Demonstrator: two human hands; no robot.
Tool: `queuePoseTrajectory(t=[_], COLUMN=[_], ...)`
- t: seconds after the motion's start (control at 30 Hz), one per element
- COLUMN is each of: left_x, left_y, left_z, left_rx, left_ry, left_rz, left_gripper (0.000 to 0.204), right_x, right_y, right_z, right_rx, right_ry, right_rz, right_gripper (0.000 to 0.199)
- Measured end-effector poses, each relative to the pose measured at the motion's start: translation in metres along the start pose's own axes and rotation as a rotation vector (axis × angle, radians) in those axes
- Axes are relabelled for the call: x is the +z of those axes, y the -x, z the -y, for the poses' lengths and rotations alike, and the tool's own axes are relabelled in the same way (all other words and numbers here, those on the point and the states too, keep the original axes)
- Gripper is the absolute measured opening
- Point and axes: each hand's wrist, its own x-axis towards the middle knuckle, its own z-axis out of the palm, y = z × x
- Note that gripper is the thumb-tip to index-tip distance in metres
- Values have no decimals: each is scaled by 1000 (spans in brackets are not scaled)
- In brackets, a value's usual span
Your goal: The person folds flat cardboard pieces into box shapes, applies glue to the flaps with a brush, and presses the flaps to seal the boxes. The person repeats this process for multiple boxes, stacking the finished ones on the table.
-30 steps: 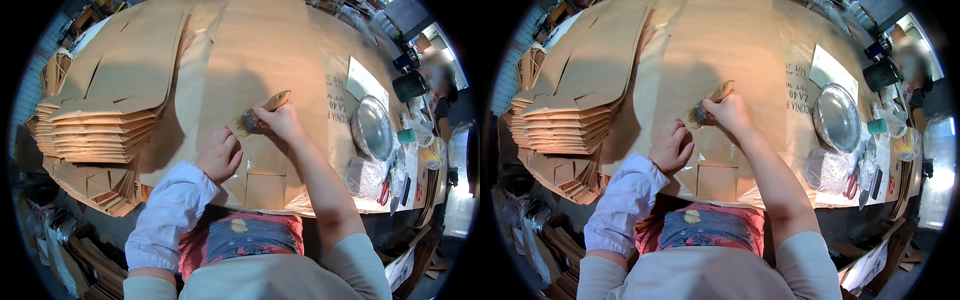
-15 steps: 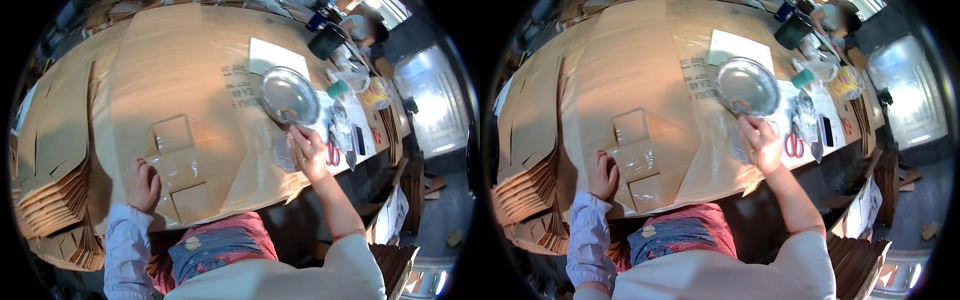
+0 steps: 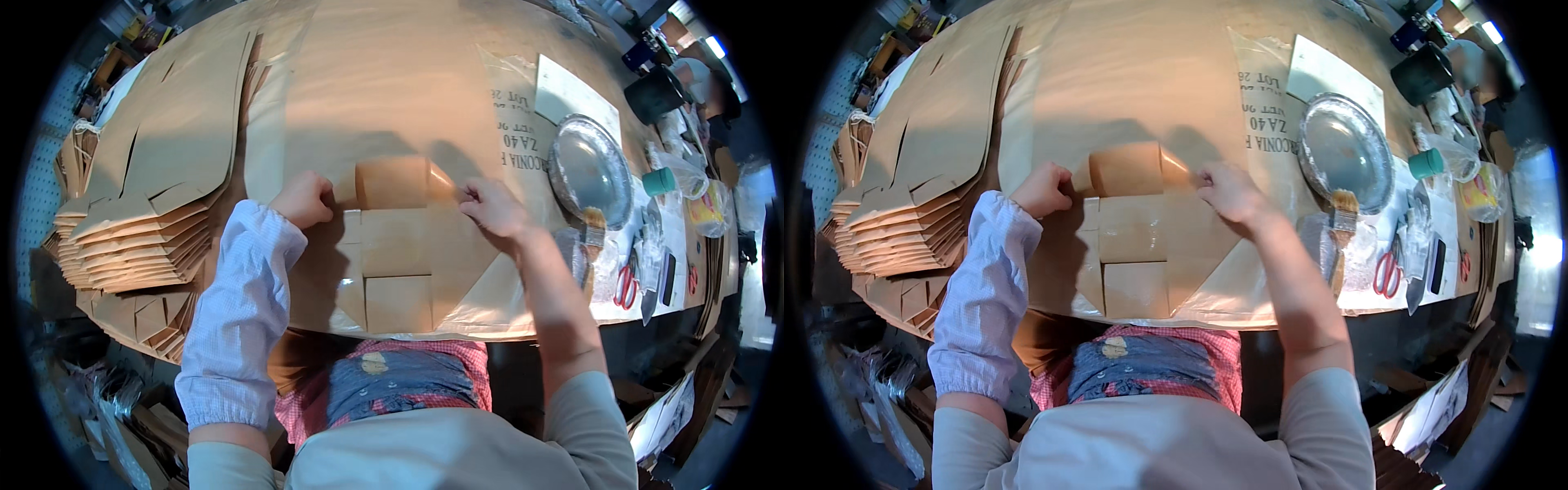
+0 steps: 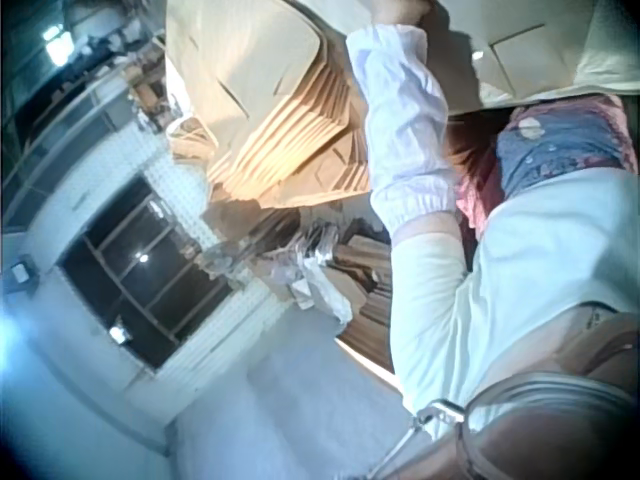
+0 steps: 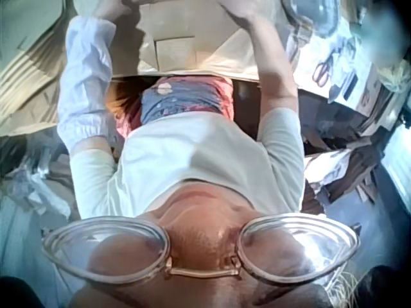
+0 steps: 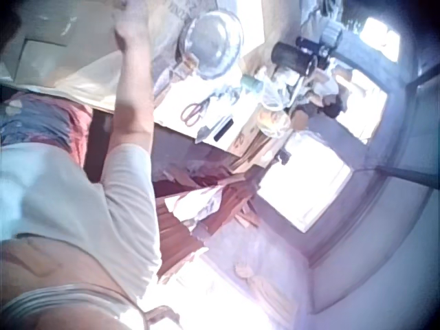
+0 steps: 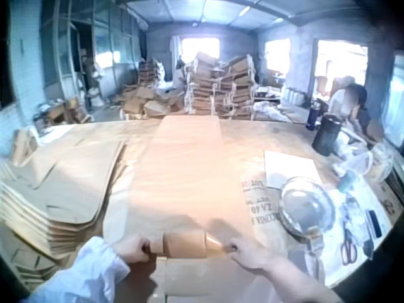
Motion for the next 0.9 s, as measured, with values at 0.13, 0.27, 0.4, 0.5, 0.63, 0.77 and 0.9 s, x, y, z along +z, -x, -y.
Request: queuePoseTrajectory(t=[0.13,0.27,0.4,0.5,0.63,0.77,0.9], left_x=[30,64,79,74,68,72,76], left_y=[27,55,84,102,94,93,99], left_z=[-10,-7,-24,-34,-30,-6,-12], left_rx=[230,440,310,472,501,562,621], left_ry=[-368,-653,-671,-542,-241,94,28], left_rz=[-380,-695,-595,-411,-237,-72,-73], left_gripper=[12,21,44,39,51,44,38], right_x=[-4,21,21,18,16,20,53], right_y=[10,49,68,80,84,124,131], right_z=[-5,5,14,29,26,14,32], right_rx=[-261,-485,-511,-511,-567,-365,-471], right_ry=[317,699,662,605,432,465,372], right_rz=[43,-147,32,156,83,42,-91], right_gripper=[17,35,50,55,48,43,41])
